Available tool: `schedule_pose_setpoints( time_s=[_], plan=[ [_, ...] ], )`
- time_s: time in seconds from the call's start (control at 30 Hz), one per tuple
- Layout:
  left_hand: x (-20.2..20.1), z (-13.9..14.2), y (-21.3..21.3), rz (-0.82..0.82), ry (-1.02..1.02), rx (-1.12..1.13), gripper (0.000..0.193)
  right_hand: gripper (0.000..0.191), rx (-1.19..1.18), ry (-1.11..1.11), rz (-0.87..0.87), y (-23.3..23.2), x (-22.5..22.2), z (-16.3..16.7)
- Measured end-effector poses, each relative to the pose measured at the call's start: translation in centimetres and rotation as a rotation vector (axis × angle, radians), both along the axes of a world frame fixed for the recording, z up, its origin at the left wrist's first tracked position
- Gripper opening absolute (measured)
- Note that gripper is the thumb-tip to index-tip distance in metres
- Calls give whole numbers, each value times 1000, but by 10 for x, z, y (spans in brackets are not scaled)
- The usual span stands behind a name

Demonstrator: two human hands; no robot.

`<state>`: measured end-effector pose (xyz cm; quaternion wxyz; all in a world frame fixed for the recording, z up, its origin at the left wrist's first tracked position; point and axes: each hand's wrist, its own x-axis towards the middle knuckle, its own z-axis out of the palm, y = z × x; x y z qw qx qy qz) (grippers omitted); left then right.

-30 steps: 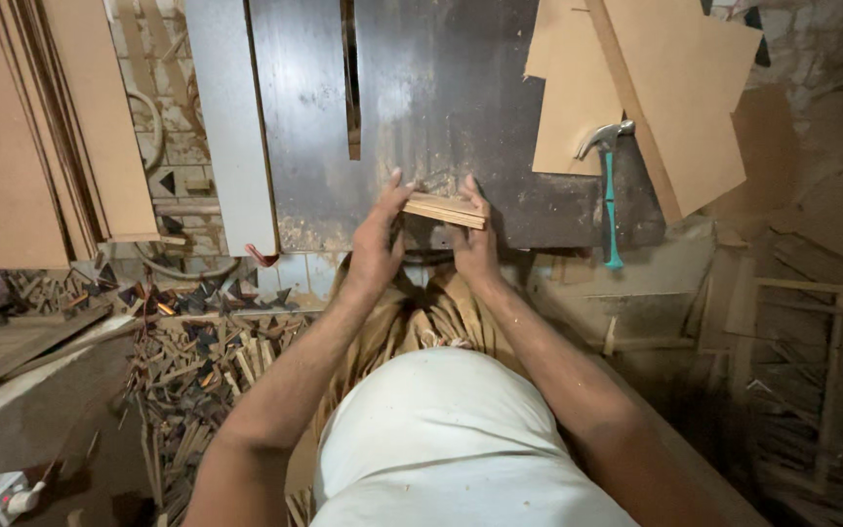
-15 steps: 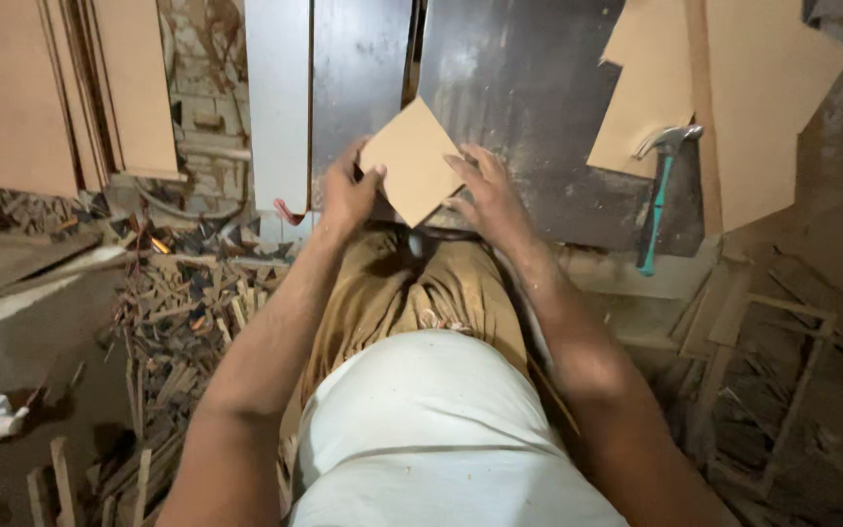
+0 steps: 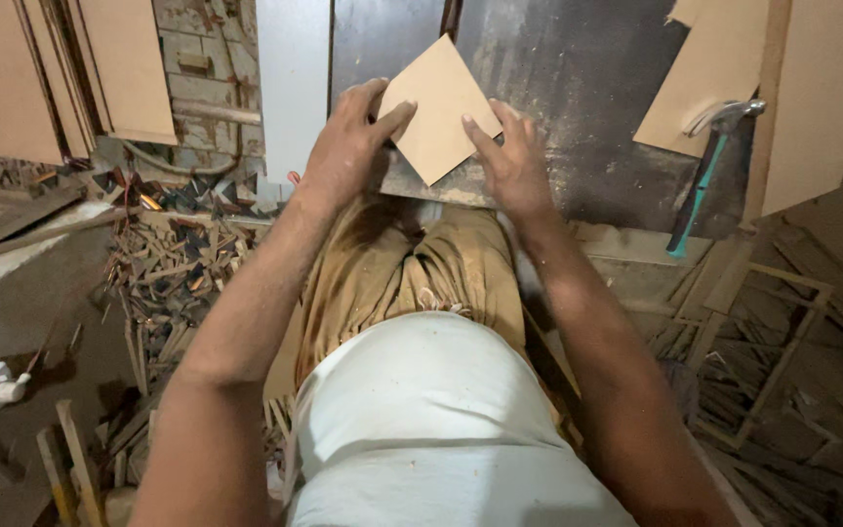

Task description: The person sorts and stacks small cut wood and fiberboard pieces on a workbench, aligning them into piles by hand. They pick up pieces one at a time, tap a nail with a hammer, and continue arranging the pieces into stacks.

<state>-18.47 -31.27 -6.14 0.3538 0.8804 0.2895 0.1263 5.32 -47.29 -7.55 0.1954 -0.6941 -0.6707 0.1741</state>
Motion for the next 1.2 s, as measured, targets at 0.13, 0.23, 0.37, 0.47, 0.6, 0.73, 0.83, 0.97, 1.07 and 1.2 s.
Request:
schedule_pose_setpoints(
  time_s=[0.13, 0.23, 0.37, 0.47, 0.6, 0.73, 0.83, 0.97, 1.07, 1.2],
  plan=[
    [1, -16, 9, -25, 11, 100, 60, 55, -20, -42, -3, 5, 0, 1],
    [4, -25, 16, -23, -36, 91, 54, 56, 26, -28, -1, 9, 2, -4],
    [8, -29, 24, -47, 6, 148, 59, 53, 9, 16, -20, 13, 6, -13],
    [10, -29, 26, -60, 41, 151, 59, 51, -20, -30, -19, 16, 8, -17],
    [12, -31, 29, -60, 40, 140, 60, 55, -23, -26, -19, 20, 9, -14],
    [14, -31, 33, -50, 41, 146, 57, 52, -59, -1, -44, 26, 8, -3],
    [16, -29, 35, -72, 40, 92, 66, 54, -21, -9, -37, 31, 7, 5],
    [19, -27, 42, -79, 37, 157, 65, 64, -50, 45, -51, 37, 8, 11],
    [23, -27, 48, -86, 47, 156, 65, 61, -61, 67, -51, 42, 12, 10],
    [29, -29, 57, -89, 31, 198, 63, 57, -27, -85, -31, 50, 18, 4]
  ],
)
